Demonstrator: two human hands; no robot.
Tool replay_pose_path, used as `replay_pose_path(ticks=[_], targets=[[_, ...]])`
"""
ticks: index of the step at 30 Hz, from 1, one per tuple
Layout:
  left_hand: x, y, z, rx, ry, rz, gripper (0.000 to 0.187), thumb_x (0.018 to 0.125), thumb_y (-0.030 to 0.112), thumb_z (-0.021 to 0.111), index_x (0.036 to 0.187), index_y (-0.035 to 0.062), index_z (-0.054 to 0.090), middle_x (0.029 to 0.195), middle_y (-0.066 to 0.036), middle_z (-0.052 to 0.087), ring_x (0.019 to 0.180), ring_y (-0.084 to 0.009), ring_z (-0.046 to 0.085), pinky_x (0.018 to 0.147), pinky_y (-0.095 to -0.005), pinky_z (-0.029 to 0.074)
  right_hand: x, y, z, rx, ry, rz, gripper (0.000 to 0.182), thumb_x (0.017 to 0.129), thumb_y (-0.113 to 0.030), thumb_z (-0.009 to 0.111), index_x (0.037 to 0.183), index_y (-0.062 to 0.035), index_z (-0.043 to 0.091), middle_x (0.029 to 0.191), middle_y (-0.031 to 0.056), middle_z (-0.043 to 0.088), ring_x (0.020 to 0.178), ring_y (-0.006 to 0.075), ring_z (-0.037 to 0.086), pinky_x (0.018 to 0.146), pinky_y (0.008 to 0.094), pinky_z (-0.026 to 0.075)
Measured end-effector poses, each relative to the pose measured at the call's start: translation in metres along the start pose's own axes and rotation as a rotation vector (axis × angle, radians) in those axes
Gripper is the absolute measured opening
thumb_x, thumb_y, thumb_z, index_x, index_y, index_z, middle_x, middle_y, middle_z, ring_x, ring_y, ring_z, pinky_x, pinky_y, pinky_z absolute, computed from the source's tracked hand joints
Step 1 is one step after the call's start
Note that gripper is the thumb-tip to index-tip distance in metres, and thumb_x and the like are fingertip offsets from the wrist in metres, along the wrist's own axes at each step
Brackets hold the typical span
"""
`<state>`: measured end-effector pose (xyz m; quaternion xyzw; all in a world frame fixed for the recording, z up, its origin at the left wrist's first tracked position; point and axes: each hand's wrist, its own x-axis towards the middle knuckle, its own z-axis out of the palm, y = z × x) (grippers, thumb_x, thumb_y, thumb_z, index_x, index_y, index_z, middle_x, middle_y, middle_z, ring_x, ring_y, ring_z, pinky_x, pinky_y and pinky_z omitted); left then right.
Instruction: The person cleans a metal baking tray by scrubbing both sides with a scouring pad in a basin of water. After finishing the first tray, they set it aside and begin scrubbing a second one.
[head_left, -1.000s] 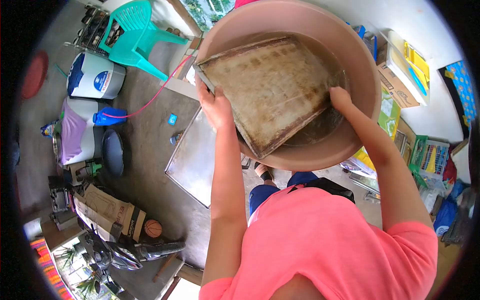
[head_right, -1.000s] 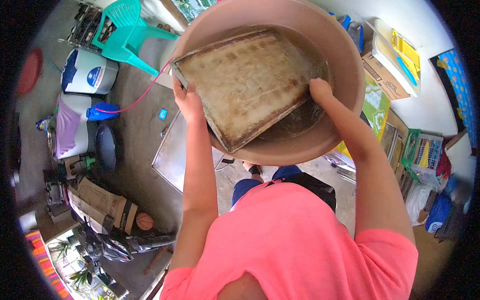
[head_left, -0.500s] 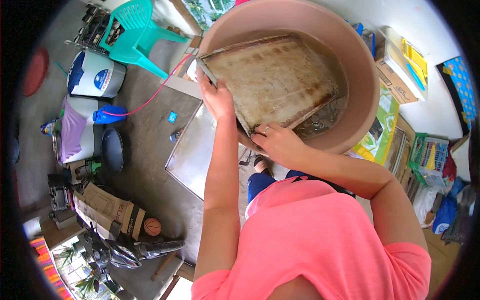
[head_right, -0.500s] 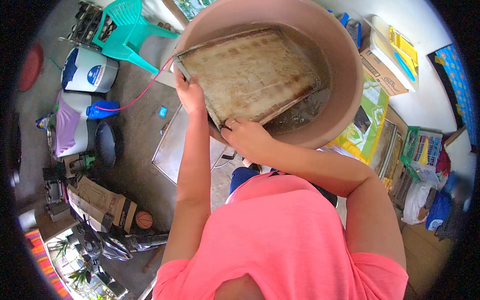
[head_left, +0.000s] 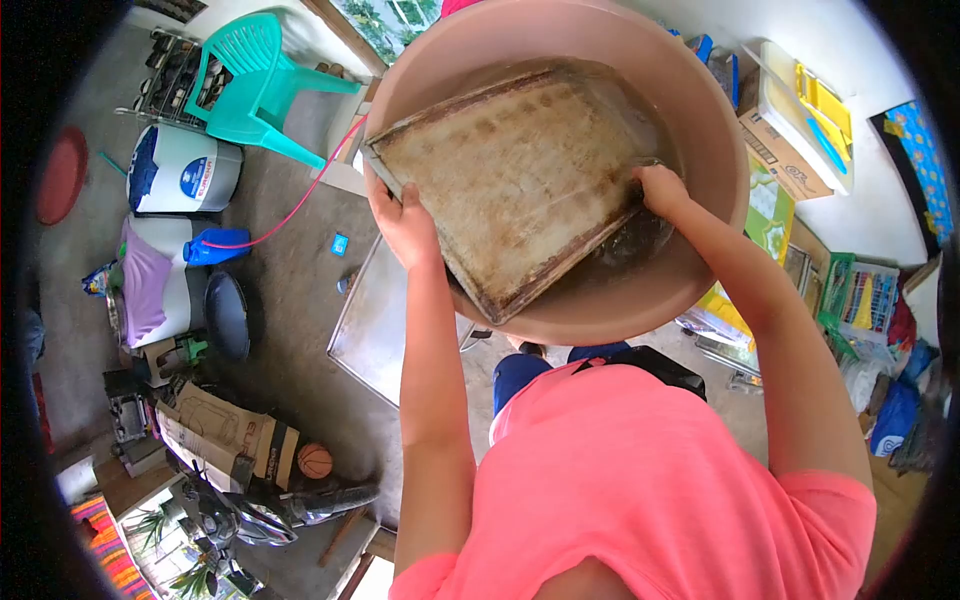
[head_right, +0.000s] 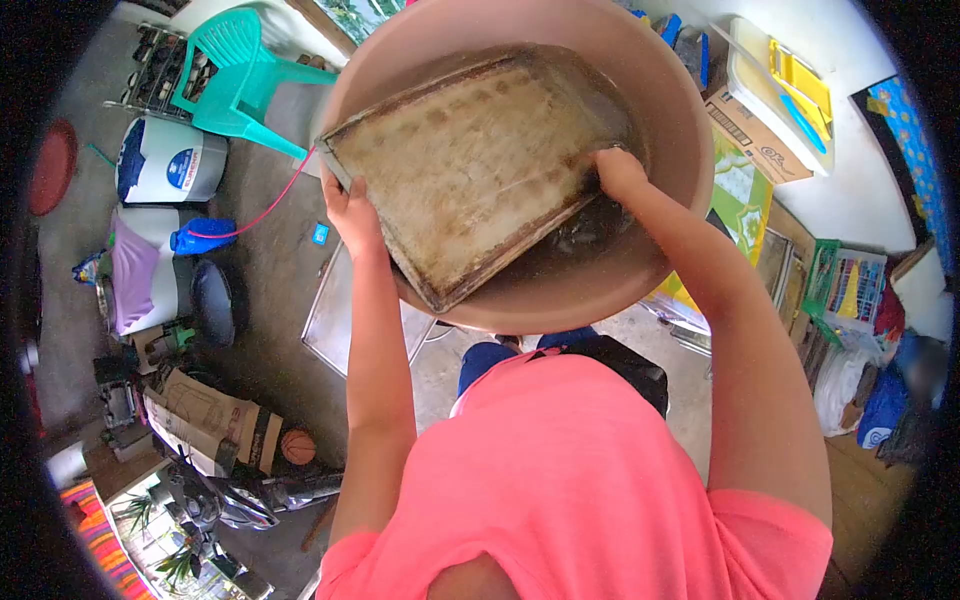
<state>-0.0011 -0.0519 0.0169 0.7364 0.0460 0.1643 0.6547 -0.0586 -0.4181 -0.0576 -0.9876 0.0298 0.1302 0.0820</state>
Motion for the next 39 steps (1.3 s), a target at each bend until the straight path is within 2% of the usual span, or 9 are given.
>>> replay_pose_path(ticks=[9, 17, 23, 26, 29, 31, 32, 37, 39], targets=[[0.005, -0.021, -0.004, -0.033, 0.018, 0.032, 0.062, 0.080, -0.013, 0.048, 0.140, -0.0025, 0.035, 0.138, -0.014, 0.046, 0.126, -0.0222, 0.046, 0.106, -0.0309, 0.031, 0.033, 0.029, 0.025, 0.008, 0.068, 0.078, 0.030, 0.071, 0.006, 0.053, 0.095, -0.0067, 0.066, 0.091, 0.0197, 0.066, 0.091, 0.0376, 0.062, 0.079, 0.0480, 0.049], [0.003, -0.012, -0.002, 0.092, 0.133, -0.037, 0.043, 0.079, -0.006, 0.052, 0.122, -0.0001, 0.055, 0.128, -0.018, 0.055, 0.118, -0.0307, 0.053, 0.099, -0.0350, 0.038, -0.091, -0.143, -0.025, 0.221, 0.052, -0.445, 0.030, 0.068, 0.002, 0.059, 0.096, -0.0073, 0.061, 0.096, 0.0185, 0.064, 0.092, 0.0361, 0.061, 0.081, 0.0441, 0.050], [0.001, 0.002, -0.004, 0.025, 0.037, -0.059, 0.055, 0.090, 0.001, 0.045, 0.143, 0.0014, 0.033, 0.134, -0.011, 0.052, 0.120, -0.0191, 0.050, 0.100, -0.0296, 0.036, -0.107, -0.215, -0.037, 0.423, 0.252, -0.764, 0.030, 0.071, 0.002, 0.058, 0.099, -0.0076, 0.063, 0.100, 0.0124, 0.064, 0.089, 0.0337, 0.060, 0.077, 0.0415, 0.051], [0.001, 0.005, -0.006, 0.104, 0.010, -0.125, 0.045, 0.096, 0.010, 0.044, 0.140, 0.0007, 0.038, 0.137, -0.010, 0.050, 0.120, -0.0186, 0.050, 0.100, -0.0298, 0.037, -0.079, -0.234, -0.037, 0.472, 0.287, -0.665, 0.035, 0.073, 0.002, 0.057, 0.105, -0.0107, 0.064, 0.108, 0.0120, 0.065, 0.096, 0.0333, 0.059, 0.081, 0.0408, 0.051], [-0.002, 0.014, -0.003, 0.172, 0.048, -0.015, 0.043, 0.091, 0.003, 0.049, 0.134, -0.0005, 0.046, 0.141, -0.009, 0.046, 0.122, -0.0217, 0.050, 0.100, -0.0300, 0.036, -0.011, -0.243, -0.025, 0.581, 0.406, -0.570, 0.038, 0.076, 0.002, 0.055, 0.109, -0.0139, 0.066, 0.106, 0.0146, 0.065, 0.096, 0.0346, 0.060, 0.082, 0.0416, 0.051], [-0.004, 0.022, -0.004, 0.164, 0.032, -0.058, 0.044, 0.086, -0.001, 0.052, 0.130, -0.0020, 0.050, 0.143, -0.009, 0.043, 0.123, -0.0238, 0.049, 0.101, -0.0304, 0.035, 0.043, -0.240, -0.039, 0.513, 0.175, -0.266, 0.042, 0.077, 0.003, 0.054, 0.112, -0.0171, 0.067, 0.104, 0.0174, 0.066, 0.093, 0.0358, 0.061, 0.083, 0.0435, 0.051], [-0.004, 0.025, -0.004, 0.159, 0.024, -0.075, 0.044, 0.084, -0.004, 0.053, 0.128, -0.0028, 0.052, 0.144, -0.008, 0.042, 0.124, -0.0248, 0.048, 0.102, -0.0307, 0.035, 0.069, -0.231, -0.035, 0.466, 0.288, -0.252, 0.045, 0.077, 0.003, 0.054, 0.114, -0.0186, 0.066, 0.105, 0.0181, 0.065, 0.092, 0.0363, 0.062, 0.083, 0.0436, 0.051], [-0.003, 0.023, -0.004, 0.226, 0.063, -0.031, 0.051, 0.078, -0.007, 0.055, 0.128, -0.0027, 0.051, 0.145, -0.009, 0.040, 0.129, -0.0251, 0.044, 0.104, -0.0315, 0.033, 0.178, -0.092, 0.020, 0.120, 0.575, -0.206, 0.048, 0.077, 0.002, 0.054, 0.119, -0.0196, 0.063, 0.103, 0.0212, 0.064, 0.091, 0.0382, 0.062, 0.084, 0.0436, 0.051], [-0.003, 0.010, -0.002, 0.233, 0.074, 0.004, 0.051, 0.078, -0.007, 0.055, 0.129, -0.0025, 0.051, 0.146, -0.010, 0.040, 0.131, -0.0252, 0.042, 0.105, -0.0318, 0.032, 0.158, -0.052, 0.019, 0.065, 0.439, 0.006, 0.048, 0.080, 0.000, 0.050, 0.123, -0.0200, 0.059, 0.103, 0.0213, 0.064, 0.090, 0.0397, 0.061, 0.084, 0.0449, 0.050]])
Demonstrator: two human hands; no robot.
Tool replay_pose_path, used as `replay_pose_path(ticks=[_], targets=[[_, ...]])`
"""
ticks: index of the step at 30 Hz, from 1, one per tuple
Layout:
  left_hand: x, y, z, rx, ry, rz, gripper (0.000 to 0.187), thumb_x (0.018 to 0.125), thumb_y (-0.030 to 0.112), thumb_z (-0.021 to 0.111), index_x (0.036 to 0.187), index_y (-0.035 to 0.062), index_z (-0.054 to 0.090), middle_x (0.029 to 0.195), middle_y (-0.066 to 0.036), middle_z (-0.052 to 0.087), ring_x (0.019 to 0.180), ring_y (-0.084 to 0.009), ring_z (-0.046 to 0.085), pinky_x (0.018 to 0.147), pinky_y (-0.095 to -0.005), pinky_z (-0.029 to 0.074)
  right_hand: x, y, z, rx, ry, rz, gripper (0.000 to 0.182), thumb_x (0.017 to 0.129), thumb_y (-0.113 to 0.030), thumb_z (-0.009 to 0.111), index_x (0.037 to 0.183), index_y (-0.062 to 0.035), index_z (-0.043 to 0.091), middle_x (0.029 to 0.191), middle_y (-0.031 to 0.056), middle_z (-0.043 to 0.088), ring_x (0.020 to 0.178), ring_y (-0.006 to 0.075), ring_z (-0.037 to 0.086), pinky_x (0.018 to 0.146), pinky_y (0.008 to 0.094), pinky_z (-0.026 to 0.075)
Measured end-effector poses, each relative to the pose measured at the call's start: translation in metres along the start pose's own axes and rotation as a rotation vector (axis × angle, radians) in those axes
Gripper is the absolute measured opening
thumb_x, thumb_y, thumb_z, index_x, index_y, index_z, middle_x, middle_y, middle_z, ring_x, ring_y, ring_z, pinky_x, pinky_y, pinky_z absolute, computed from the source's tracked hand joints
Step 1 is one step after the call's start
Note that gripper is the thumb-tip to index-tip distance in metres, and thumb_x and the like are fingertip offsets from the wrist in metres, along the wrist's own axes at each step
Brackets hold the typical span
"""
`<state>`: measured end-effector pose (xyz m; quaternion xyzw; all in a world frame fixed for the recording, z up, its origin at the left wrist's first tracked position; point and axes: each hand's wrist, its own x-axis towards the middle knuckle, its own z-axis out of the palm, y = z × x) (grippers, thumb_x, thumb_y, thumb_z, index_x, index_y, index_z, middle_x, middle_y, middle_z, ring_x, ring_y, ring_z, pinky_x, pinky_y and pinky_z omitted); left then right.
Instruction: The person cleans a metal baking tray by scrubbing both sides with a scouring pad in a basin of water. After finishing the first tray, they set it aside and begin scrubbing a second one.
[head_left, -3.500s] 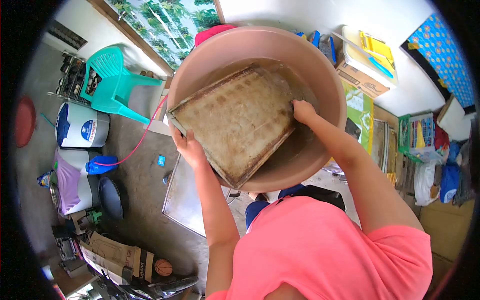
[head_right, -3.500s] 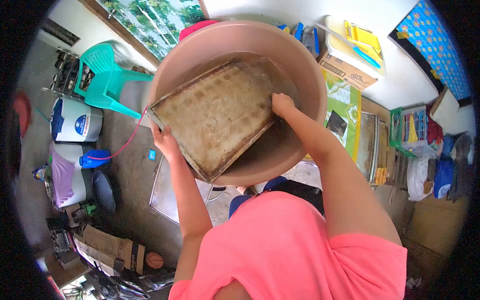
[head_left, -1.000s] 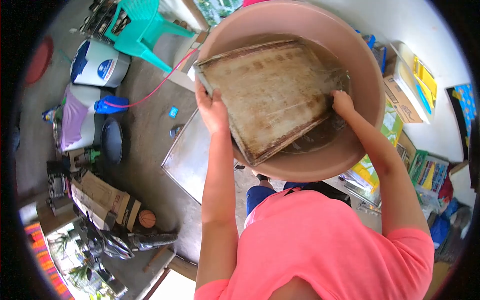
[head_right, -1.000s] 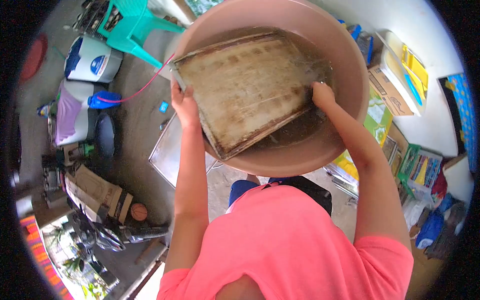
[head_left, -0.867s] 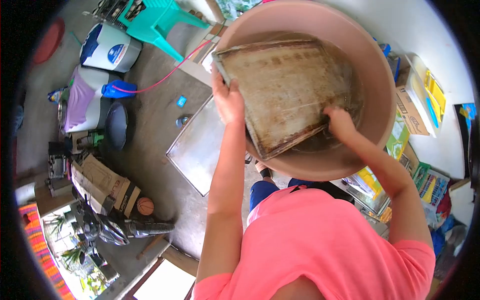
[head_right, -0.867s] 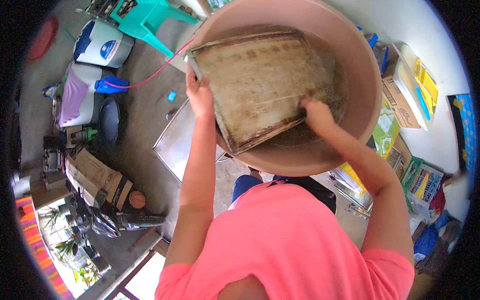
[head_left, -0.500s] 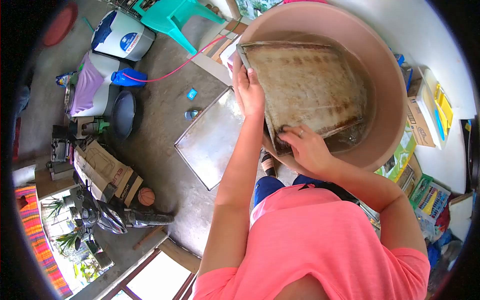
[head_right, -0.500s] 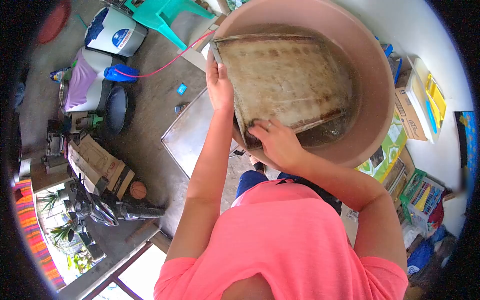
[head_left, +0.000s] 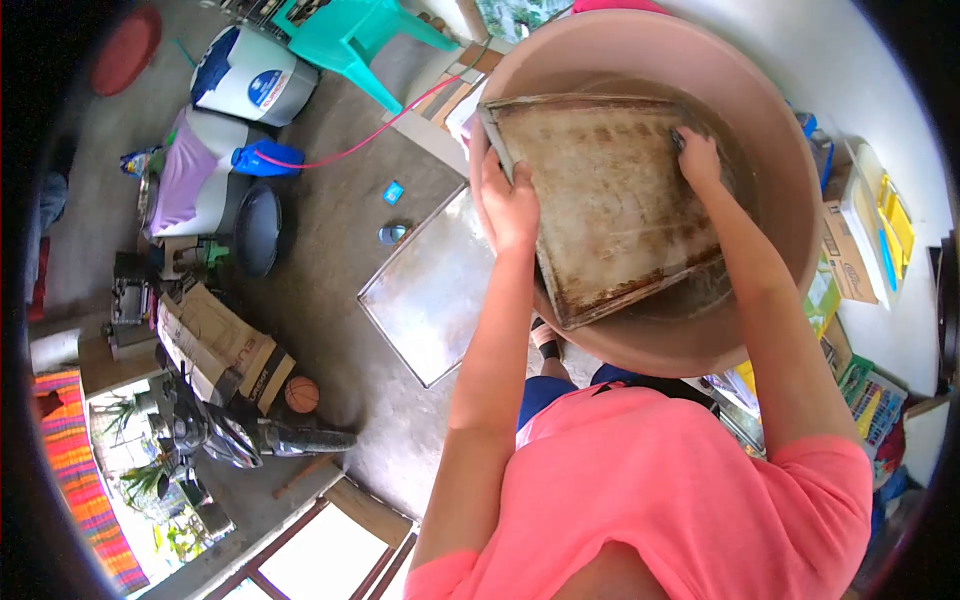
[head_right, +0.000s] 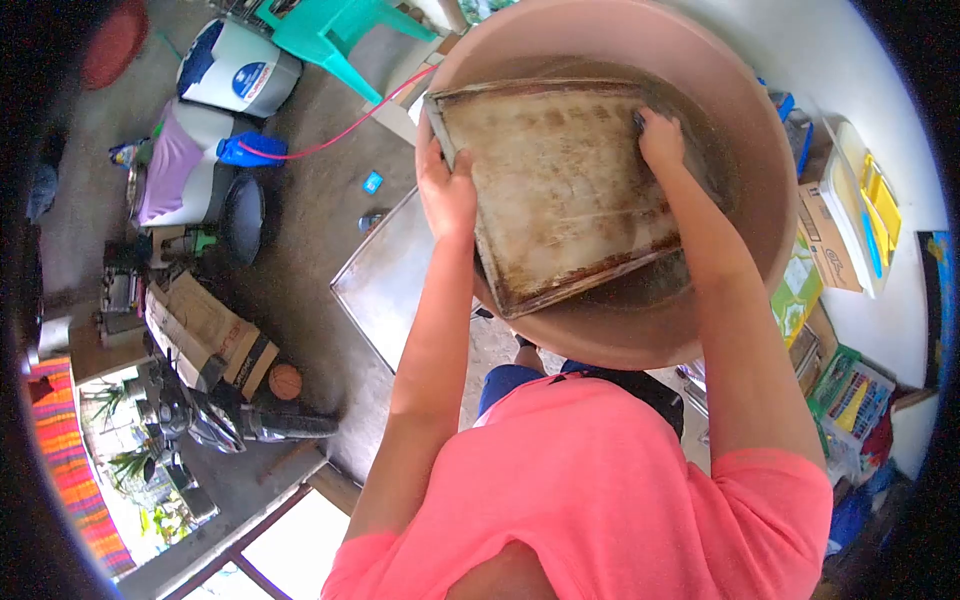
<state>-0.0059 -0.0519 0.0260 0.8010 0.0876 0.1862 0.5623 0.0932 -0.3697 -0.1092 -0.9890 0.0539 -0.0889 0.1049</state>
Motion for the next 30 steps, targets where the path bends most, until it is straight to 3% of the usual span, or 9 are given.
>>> replay_pose_path(ticks=[3, 6, 10, 15, 17, 22, 25, 27, 30], targets=[[0.002, -0.006, 0.000, 0.076, -0.001, 0.033, 0.051, 0.079, -0.006, 0.055, 0.129, -0.0033, 0.050, 0.146, -0.012, 0.039, 0.132, -0.0257, 0.040, 0.106, -0.0320, 0.031, -0.048, 0.024, -0.015, -0.015, -0.211, 0.077, 0.045, 0.082, -0.002, 0.047, 0.124, -0.0161, 0.057, 0.102, 0.0222, 0.064, 0.089, 0.0412, 0.062, 0.082, 0.0474, 0.050], [0.005, -0.015, 0.004, 0.006, 0.020, 0.137, 0.051, 0.080, -0.006, 0.055, 0.130, -0.0036, 0.049, 0.146, -0.013, 0.039, 0.133, -0.0255, 0.040, 0.107, -0.0315, 0.030, -0.120, -0.030, -0.084, -0.013, -0.375, 0.055, 0.032, 0.080, 0.000, 0.048, 0.110, -0.0030, 0.057, 0.099, 0.0248, 0.063, 0.089, 0.0398, 0.063, 0.076, 0.0498, 0.051], [0.006, -0.016, 0.003, 0.035, -0.003, 0.138, 0.058, 0.074, -0.012, 0.055, 0.131, -0.0027, 0.048, 0.147, -0.013, 0.038, 0.138, -0.0272, 0.032, 0.111, -0.0346, 0.026, -0.192, -0.105, -0.128, 0.171, -0.294, -0.346, 0.052, 0.075, 0.003, 0.052, 0.126, -0.0053, 0.052, 0.119, 0.0201, 0.058, 0.098, 0.0400, 0.057, 0.089, 0.0476, 0.047], [0.003, 0.002, 0.003, -0.152, -0.058, 0.042, 0.057, 0.079, -0.017, 0.048, 0.135, -0.0044, 0.043, 0.152, -0.005, 0.029, 0.137, -0.0208, 0.034, 0.109, -0.0296, 0.027, -0.147, -0.138, -0.106, 0.297, -0.206, -0.327, 0.047, 0.077, 0.003, 0.051, 0.121, -0.0105, 0.058, 0.120, 0.0187, 0.058, 0.101, 0.0378, 0.055, 0.089, 0.0436, 0.048], [0.003, -0.003, 0.004, -0.211, -0.061, 0.048, 0.058, 0.079, -0.017, 0.047, 0.135, -0.0041, 0.043, 0.151, -0.005, 0.031, 0.136, -0.0215, 0.035, 0.108, -0.0298, 0.027, -0.092, -0.098, -0.053, 0.260, -0.127, -0.207, 0.050, 0.073, 0.005, 0.053, 0.121, -0.0109, 0.060, 0.116, 0.0167, 0.063, 0.100, 0.0382, 0.056, 0.087, 0.0431, 0.049], [0.005, -0.004, 0.005, -0.229, -0.071, 0.036, 0.056, 0.078, -0.016, 0.048, 0.133, -0.0051, 0.045, 0.149, -0.007, 0.035, 0.133, -0.0225, 0.039, 0.107, -0.0304, 0.029, -0.014, -0.051, -0.044, 0.145, -0.171, 0.156, 0.048, 0.072, 0.005, 0.056, 0.118, -0.0107, 0.062, 0.103, 0.0168, 0.066, 0.096, 0.0373, 0.058, 0.085, 0.0435, 0.049], [0.006, -0.006, 0.003, -0.080, -0.049, 0.075, 0.054, 0.078, -0.015, 0.048, 0.132, -0.0061, 0.045, 0.148, -0.009, 0.036, 0.132, -0.0224, 0.040, 0.106, -0.0305, 0.030, -0.059, -0.134, -0.075, 0.234, -0.016, -0.314, 0.042, 0.070, 0.005, 0.058, 0.108, -0.0081, 0.066, 0.112, 0.0134, 0.065, 0.097, 0.0361, 0.060, 0.089, 0.0418, 0.049], [0.004, -0.003, 0.004, -0.074, -0.049, 0.080, 0.054, 0.078, -0.014, 0.048, 0.131, -0.0070, 0.045, 0.148, -0.010, 0.036, 0.132, -0.0224, 0.040, 0.106, -0.0304, 0.031, -0.088, -0.191, -0.073, 0.401, 0.126, -0.412, 0.046, 0.069, 0.008, 0.054, 0.109, -0.0113, 0.066, 0.118, 0.0073, 0.064, 0.097, 0.0339, 0.059, 0.086, 0.0407, 0.051], [0.004, -0.006, 0.005, -0.163, -0.072, 0.053, 0.054, 0.078, -0.016, 0.046, 0.132, -0.0076, 0.044, 0.149, -0.009, 0.034, 0.132, -0.0223, 0.040, 0.106, -0.0304, 0.030, -0.057, -0.202, -0.077, 0.556, 0.050, -0.383, 0.046, 0.070, 0.008, 0.053, 0.108, -0.0139, 0.067, 0.125, 0.0046, 0.061, 0.100, 0.0329, 0.057, 0.087, 0.0410, 0.051]])
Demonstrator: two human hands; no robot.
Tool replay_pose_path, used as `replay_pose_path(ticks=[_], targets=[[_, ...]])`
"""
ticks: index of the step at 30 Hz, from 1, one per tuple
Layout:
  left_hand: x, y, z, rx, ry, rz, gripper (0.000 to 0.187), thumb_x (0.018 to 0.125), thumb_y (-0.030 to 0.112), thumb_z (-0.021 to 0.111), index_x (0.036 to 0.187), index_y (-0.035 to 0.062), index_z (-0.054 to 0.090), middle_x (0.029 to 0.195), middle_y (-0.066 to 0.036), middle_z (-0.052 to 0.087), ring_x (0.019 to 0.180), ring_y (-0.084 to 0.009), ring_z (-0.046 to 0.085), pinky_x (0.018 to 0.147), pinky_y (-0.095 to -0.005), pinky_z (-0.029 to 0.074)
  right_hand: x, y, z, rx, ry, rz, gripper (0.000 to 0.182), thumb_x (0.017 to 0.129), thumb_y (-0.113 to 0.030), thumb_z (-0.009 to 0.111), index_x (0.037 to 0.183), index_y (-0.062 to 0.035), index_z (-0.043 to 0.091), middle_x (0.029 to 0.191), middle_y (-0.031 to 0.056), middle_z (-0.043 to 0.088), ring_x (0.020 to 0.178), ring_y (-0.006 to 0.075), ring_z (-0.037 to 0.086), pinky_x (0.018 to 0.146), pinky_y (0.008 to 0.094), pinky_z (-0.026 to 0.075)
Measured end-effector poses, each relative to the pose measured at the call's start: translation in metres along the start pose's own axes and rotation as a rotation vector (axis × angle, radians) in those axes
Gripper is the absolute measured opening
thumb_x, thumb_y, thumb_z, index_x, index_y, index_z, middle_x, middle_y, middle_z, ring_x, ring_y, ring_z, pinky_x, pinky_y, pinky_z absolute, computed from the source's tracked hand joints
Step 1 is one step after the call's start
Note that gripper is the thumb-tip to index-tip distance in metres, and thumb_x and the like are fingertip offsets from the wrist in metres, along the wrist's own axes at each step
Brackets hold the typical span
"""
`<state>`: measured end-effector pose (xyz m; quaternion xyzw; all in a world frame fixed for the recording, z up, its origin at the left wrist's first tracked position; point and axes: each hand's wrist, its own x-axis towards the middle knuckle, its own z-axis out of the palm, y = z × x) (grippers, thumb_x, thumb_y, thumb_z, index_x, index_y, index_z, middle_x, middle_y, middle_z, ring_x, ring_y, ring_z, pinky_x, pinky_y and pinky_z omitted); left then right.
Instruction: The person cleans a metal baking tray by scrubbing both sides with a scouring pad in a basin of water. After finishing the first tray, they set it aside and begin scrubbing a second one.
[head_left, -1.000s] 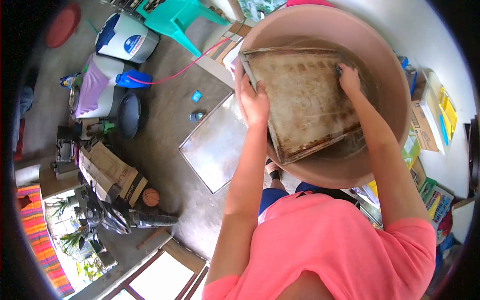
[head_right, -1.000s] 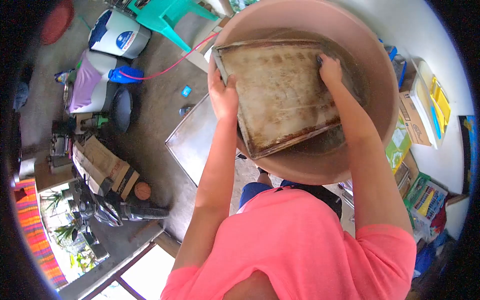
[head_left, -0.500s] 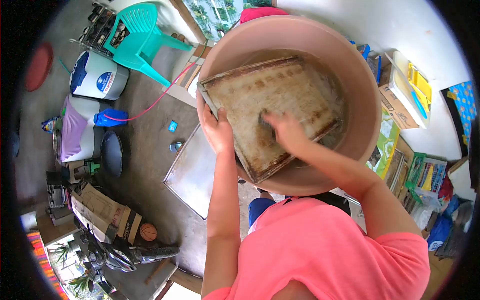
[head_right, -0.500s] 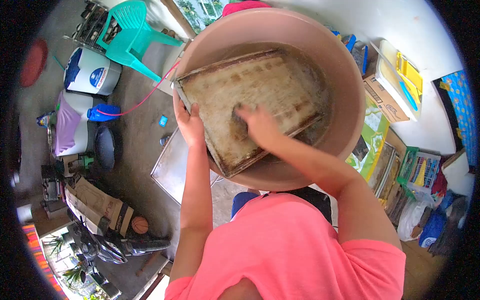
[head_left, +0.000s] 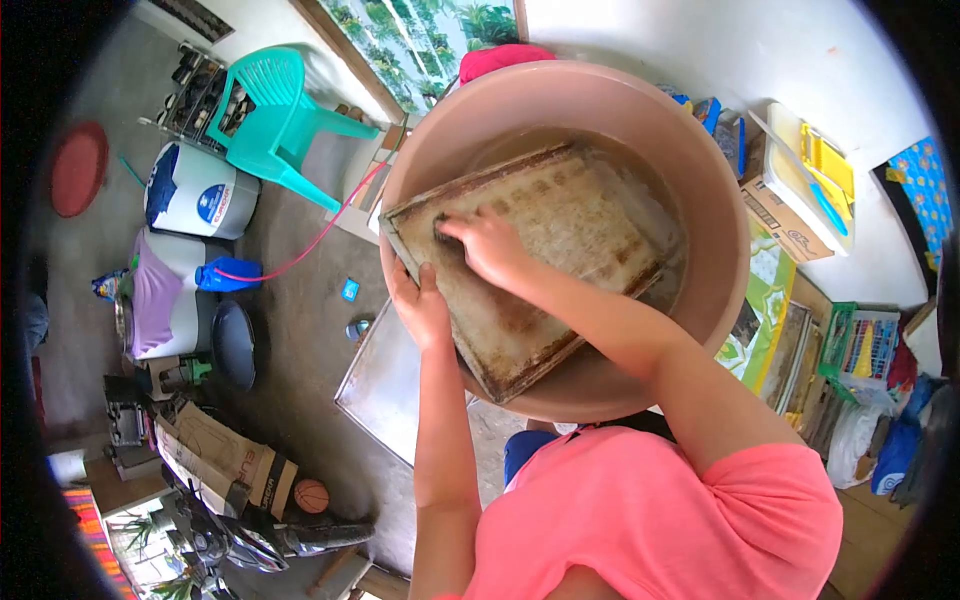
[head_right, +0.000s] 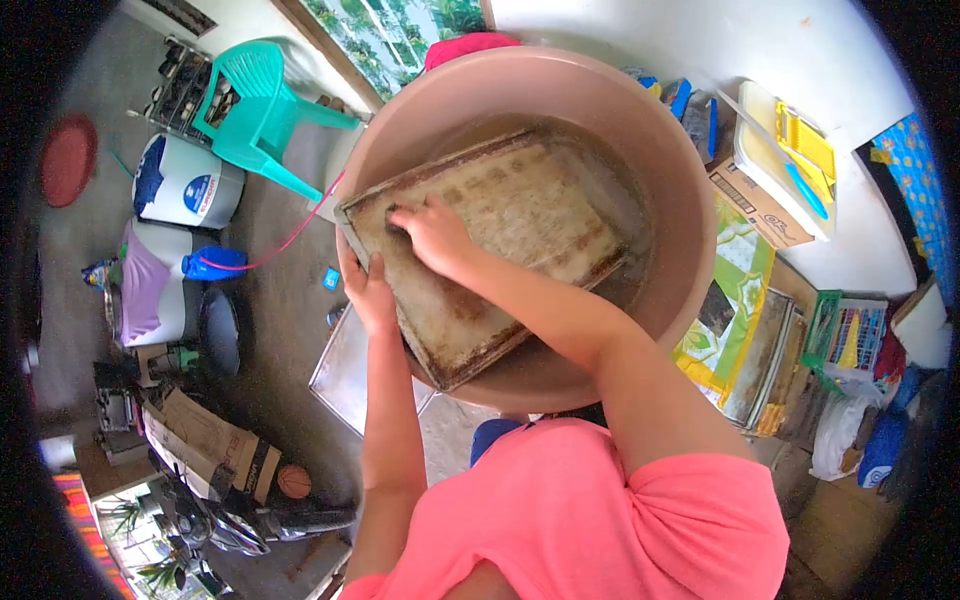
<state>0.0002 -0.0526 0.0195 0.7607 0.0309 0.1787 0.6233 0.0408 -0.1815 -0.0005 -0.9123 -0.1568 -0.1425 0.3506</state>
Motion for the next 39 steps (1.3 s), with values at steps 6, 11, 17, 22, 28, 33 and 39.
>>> replay_pose_path(ticks=[6, 11, 17, 22, 28, 33, 39], targets=[[-0.002, 0.007, 0.003, -0.018, -0.024, 0.012, 0.061, 0.080, -0.018, 0.042, 0.139, -0.0039, 0.037, 0.149, -0.009, 0.033, 0.131, -0.0202, 0.038, 0.106, -0.0292, 0.028, 0.036, 0.153, 0.004, -0.332, 0.105, 0.206, 0.048, 0.073, 0.005, 0.051, 0.113, -0.0166, 0.067, 0.125, 0.0080, 0.060, 0.107, 0.0330, 0.054, 0.096, 0.0409, 0.046], [-0.002, 0.008, 0.003, 0.001, -0.030, 0.015, 0.065, 0.081, -0.015, 0.042, 0.144, 0.0006, 0.032, 0.143, -0.011, 0.041, 0.130, -0.0193, 0.040, 0.108, -0.0295, 0.026, 0.023, 0.221, -0.038, -0.384, 0.020, 0.485, 0.033, 0.089, -0.010, 0.046, 0.116, -0.0166, 0.064, 0.125, 0.0071, 0.058, 0.113, 0.0343, 0.050, 0.093, 0.0433, 0.048], [-0.003, 0.014, 0.002, 0.076, -0.022, 0.037, 0.064, 0.081, -0.016, 0.042, 0.143, -0.0009, 0.032, 0.141, -0.011, 0.044, 0.128, -0.0191, 0.042, 0.106, -0.0299, 0.029, -0.030, 0.254, -0.067, -0.525, -0.063, 0.570, 0.028, 0.089, -0.011, 0.047, 0.111, -0.0110, 0.065, 0.114, 0.0107, 0.060, 0.112, 0.0363, 0.051, 0.089, 0.0460, 0.050], [-0.004, 0.003, 0.002, -0.053, -0.017, 0.023, 0.068, 0.080, -0.017, 0.043, 0.144, 0.0021, 0.031, 0.136, -0.013, 0.048, 0.123, -0.0217, 0.047, 0.103, -0.0309, 0.033, -0.112, 0.219, -0.110, -0.632, -0.401, 0.659, 0.022, 0.086, -0.010, 0.049, 0.099, -0.0033, 0.066, 0.102, 0.0183, 0.065, 0.099, 0.0365, 0.062, 0.081, 0.0470, 0.053], [-0.004, 0.004, -0.001, -0.014, -0.014, -0.064, 0.067, 0.081, -0.016, 0.045, 0.143, 0.0036, 0.032, 0.138, -0.012, 0.048, 0.123, -0.0216, 0.048, 0.102, -0.0305, 0.035, -0.165, 0.097, -0.106, -0.618, -0.505, 0.554, 0.017, 0.083, -0.007, 0.052, 0.089, 0.0007, 0.066, 0.087, 0.0190, 0.068, 0.085, 0.0336, 0.068, 0.072, 0.0428, 0.056], [0.002, -0.015, -0.007, 0.152, -0.031, -0.017, 0.063, 0.081, -0.011, 0.049, 0.141, 0.0029, 0.037, 0.141, -0.012, 0.045, 0.123, -0.0252, 0.049, 0.102, -0.0317, 0.035, -0.156, -0.040, -0.084, -0.365, -0.340, 0.346, 0.015, 0.077, -0.004, 0.056, 0.089, 0.0014, 0.064, 0.088, 0.0199, 0.067, 0.085, 0.0332, 0.067, 0.076, 0.0429, 0.054], [-0.003, -0.012, -0.007, 0.060, -0.025, 0.021, 0.064, 0.080, -0.005, 0.056, 0.141, 0.0023, 0.036, 0.143, -0.015, 0.042, 0.126, -0.0317, 0.045, 0.104, -0.0361, 0.035, -0.157, -0.054, -0.080, 0.291, -0.060, 0.495, 0.039, 0.078, -0.003, 0.060, 0.116, -0.0088, 0.060, 0.086, 0.0169, 0.066, 0.078, 0.0264, 0.065, 0.069, 0.0378, 0.051]])
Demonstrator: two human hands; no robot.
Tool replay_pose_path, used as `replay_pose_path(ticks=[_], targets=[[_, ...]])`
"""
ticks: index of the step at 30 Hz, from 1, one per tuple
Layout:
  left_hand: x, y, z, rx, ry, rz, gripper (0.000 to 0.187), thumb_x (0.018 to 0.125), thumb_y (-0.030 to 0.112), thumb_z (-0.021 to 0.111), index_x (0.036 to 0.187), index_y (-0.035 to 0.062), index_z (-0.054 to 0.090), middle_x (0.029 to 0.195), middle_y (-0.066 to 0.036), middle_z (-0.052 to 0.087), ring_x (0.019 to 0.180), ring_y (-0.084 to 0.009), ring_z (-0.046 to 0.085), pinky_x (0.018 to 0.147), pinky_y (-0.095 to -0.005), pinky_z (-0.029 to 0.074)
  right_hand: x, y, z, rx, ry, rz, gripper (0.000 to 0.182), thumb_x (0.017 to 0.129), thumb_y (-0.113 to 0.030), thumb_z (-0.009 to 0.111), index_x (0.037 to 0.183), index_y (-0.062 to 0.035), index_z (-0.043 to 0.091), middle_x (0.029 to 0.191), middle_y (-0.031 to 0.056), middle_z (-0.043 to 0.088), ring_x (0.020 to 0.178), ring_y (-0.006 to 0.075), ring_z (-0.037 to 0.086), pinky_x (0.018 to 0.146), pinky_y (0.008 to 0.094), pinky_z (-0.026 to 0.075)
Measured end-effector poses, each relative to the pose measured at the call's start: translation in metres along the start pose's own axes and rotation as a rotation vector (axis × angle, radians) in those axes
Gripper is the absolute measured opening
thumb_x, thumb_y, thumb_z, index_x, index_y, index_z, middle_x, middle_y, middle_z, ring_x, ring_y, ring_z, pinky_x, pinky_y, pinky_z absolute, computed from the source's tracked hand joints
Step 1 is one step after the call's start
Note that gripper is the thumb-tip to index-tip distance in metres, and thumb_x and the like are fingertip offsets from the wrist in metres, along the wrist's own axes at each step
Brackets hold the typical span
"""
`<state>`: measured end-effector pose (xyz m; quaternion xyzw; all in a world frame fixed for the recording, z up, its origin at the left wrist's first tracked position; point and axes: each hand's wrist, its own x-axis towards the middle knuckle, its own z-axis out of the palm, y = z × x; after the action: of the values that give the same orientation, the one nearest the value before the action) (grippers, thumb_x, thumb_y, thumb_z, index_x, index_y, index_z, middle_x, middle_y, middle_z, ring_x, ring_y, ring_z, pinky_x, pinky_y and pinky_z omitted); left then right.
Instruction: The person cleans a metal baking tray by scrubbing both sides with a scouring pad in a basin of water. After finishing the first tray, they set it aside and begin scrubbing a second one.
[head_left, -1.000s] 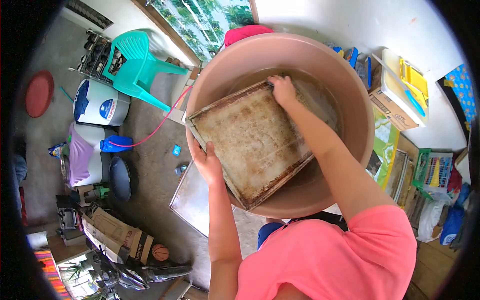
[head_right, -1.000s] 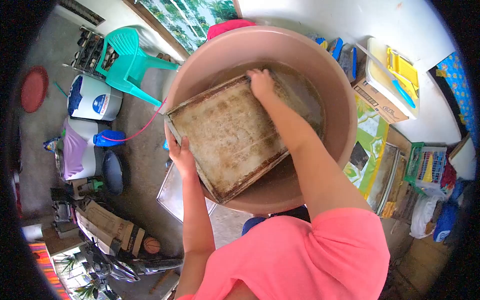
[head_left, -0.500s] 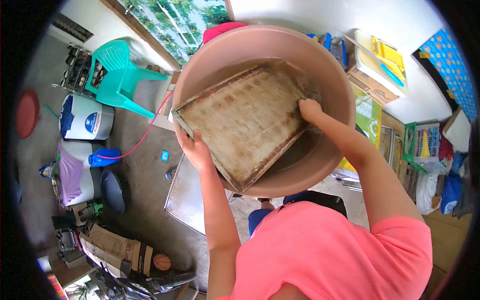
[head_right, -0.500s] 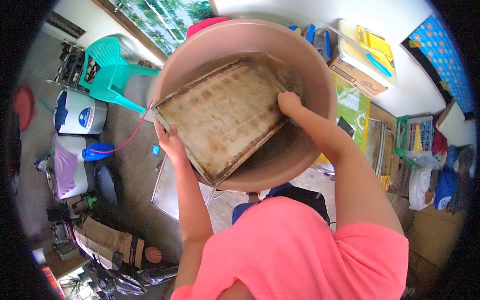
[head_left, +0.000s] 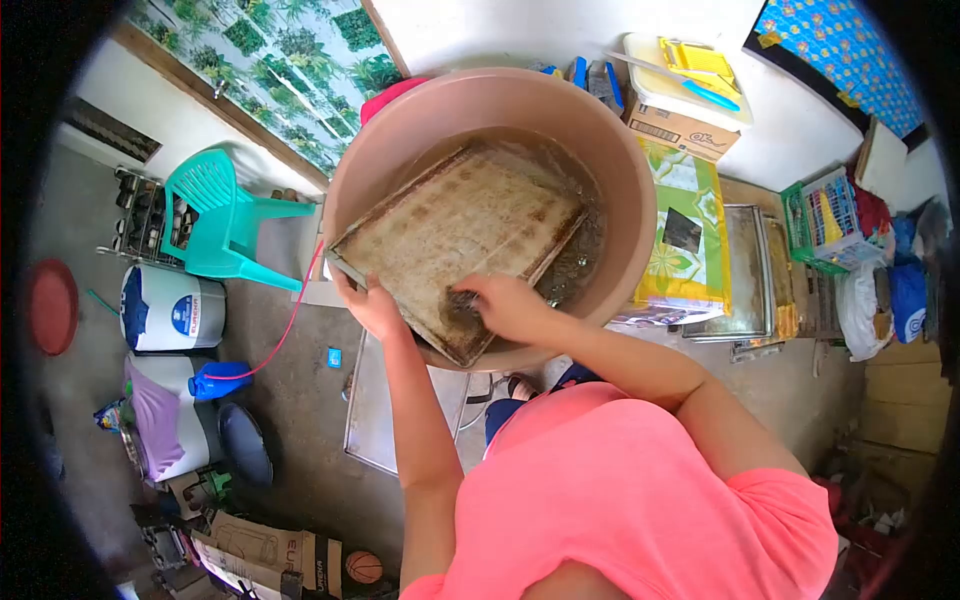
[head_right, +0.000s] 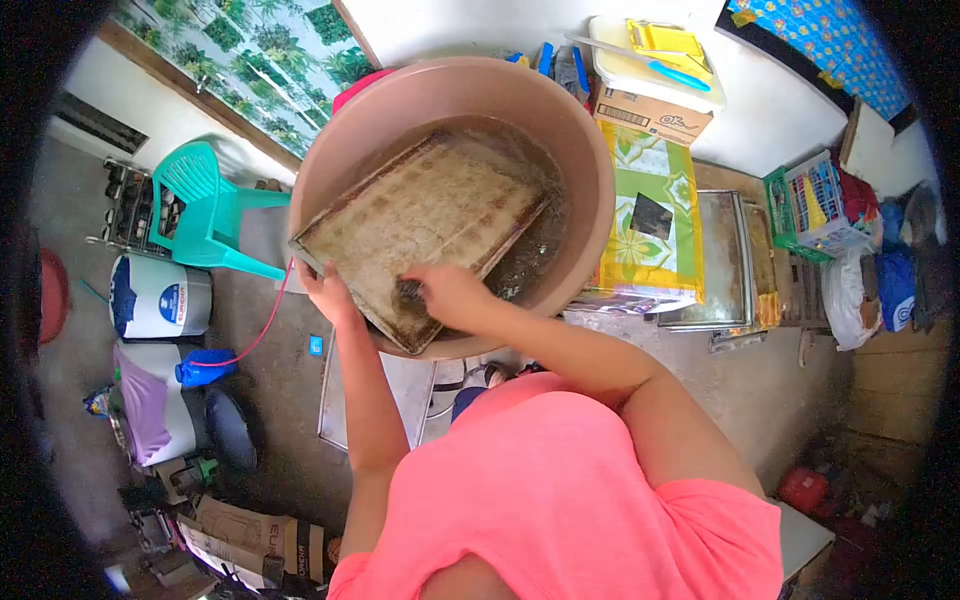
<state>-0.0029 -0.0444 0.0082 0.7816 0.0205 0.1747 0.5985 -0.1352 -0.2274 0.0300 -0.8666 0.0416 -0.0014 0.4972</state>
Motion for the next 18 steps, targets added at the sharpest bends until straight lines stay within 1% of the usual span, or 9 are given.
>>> replay_pose_path(ticks=[1, 2, 5, 8, 11, 13, 15, 17, 18], targets=[[0.002, -0.008, 0.001, 0.018, 0.034, 0.023, 0.064, 0.080, -0.003, 0.058, 0.140, 0.0025, 0.037, 0.143, -0.017, 0.041, 0.127, -0.0323, 0.044, 0.104, -0.0375, 0.035, 0.005, 0.012, -0.010, 0.174, -0.005, 0.053, 0.044, 0.077, -0.002, 0.061, 0.120, -0.0113, 0.059, 0.086, 0.0166, 0.067, 0.078, 0.0255, 0.065, 0.069, 0.0367, 0.051], [0.003, -0.012, 0.003, 0.031, 0.063, 0.034, 0.063, 0.080, -0.001, 0.061, 0.139, 0.0027, 0.038, 0.143, -0.018, 0.040, 0.128, -0.0330, 0.042, 0.104, -0.0389, 0.035, 0.007, 0.025, -0.020, 0.337, -0.003, 0.142, 0.042, 0.080, -0.004, 0.061, 0.121, -0.0110, 0.059, 0.087, 0.0120, 0.066, 0.077, 0.0214, 0.063, 0.068, 0.0335, 0.050], [-0.007, -0.004, -0.001, 0.417, 0.067, 0.261, 0.061, 0.079, 0.007, 0.067, 0.135, 0.0028, 0.042, 0.142, -0.021, 0.039, 0.130, -0.0358, 0.039, 0.105, -0.0443, 0.034, 0.009, 0.056, -0.050, 0.744, 0.011, 0.337, 0.037, 0.085, -0.006, 0.057, 0.122, -0.0114, 0.059, 0.093, 0.0013, 0.064, 0.076, 0.0120, 0.059, 0.065, 0.0270, 0.049], [-0.022, 0.017, -0.006, 0.619, 0.055, 0.422, 0.059, 0.077, 0.013, 0.071, 0.130, 0.0044, 0.047, 0.138, -0.020, 0.044, 0.129, -0.0373, 0.039, 0.105, -0.0471, 0.032, 0.004, 0.066, -0.066, 0.879, 0.028, 0.480, 0.038, 0.086, -0.005, 0.055, 0.123, -0.0119, 0.058, 0.097, 0.0013, 0.063, 0.076, 0.0107, 0.059, 0.065, 0.0256, 0.049], [-0.037, 0.035, -0.008, 0.729, -0.124, 0.562, 0.056, 0.077, 0.016, 0.070, 0.129, 0.0077, 0.050, 0.133, -0.016, 0.050, 0.126, -0.0384, 0.042, 0.105, -0.0483, 0.031, 0.003, 0.072, -0.067, 0.879, 0.076, 0.493, 0.037, 0.086, -0.005, 0.056, 0.123, -0.0108, 0.057, 0.099, 0.0009, 0.063, 0.077, 0.0092, 0.059, 0.064, 0.0241, 0.049], [-0.054, 0.049, 0.003, 0.566, -0.385, 0.392, 0.051, 0.079, 0.021, 0.069, 0.127, 0.0106, 0.053, 0.130, -0.013, 0.054, 0.125, -0.0368, 0.043, 0.105, -0.0492, 0.030, 0.003, 0.075, -0.061, 0.856, 0.097, 0.445, 0.037, 0.086, -0.005, 0.057, 0.123, -0.0080, 0.056, 0.100, 0.0021, 0.062, 0.077, 0.0094, 0.059, 0.065, 0.0237, 0.049], [-0.078, 0.070, 0.019, 0.551, -0.564, 0.498, 0.050, 0.077, 0.019, 0.070, 0.124, 0.0102, 0.056, 0.123, -0.018, 0.057, 0.120, -0.0348, 0.048, 0.100, -0.0453, 0.037, 0.004, 0.078, -0.056, 0.858, 0.089, 0.375, 0.037, 0.086, -0.005, 0.059, 0.123, -0.0053, 0.054, 0.099, 0.0033, 0.062, 0.077, 0.0096, 0.059, 0.065, 0.0236, 0.049], [-0.101, 0.094, 0.034, 0.611, -0.636, 0.591, 0.054, 0.078, 0.021, 0.070, 0.128, 0.0093, 0.052, 0.125, -0.019, 0.055, 0.117, -0.0353, 0.051, 0.098, -0.0436, 0.040, 0.005, 0.081, -0.052, 0.889, 0.054, 0.288, 0.039, 0.086, -0.006, 0.060, 0.124, -0.0028, 0.052, 0.099, 0.0045, 0.062, 0.076, 0.0097, 0.059, 0.065, 0.0239, 0.050], [-0.106, 0.096, 0.040, 0.561, -0.693, 0.527, 0.056, 0.078, 0.021, 0.069, 0.129, 0.0085, 0.050, 0.126, -0.019, 0.055, 0.116, -0.0358, 0.051, 0.098, -0.0432, 0.040, 0.001, 0.068, -0.057, 0.912, 0.017, 0.261, 0.041, 0.086, -0.007, 0.062, 0.125, -0.0006, 0.050, 0.096, 0.0051, 0.061, 0.076, 0.0100, 0.059, 0.066, 0.0241, 0.050]])
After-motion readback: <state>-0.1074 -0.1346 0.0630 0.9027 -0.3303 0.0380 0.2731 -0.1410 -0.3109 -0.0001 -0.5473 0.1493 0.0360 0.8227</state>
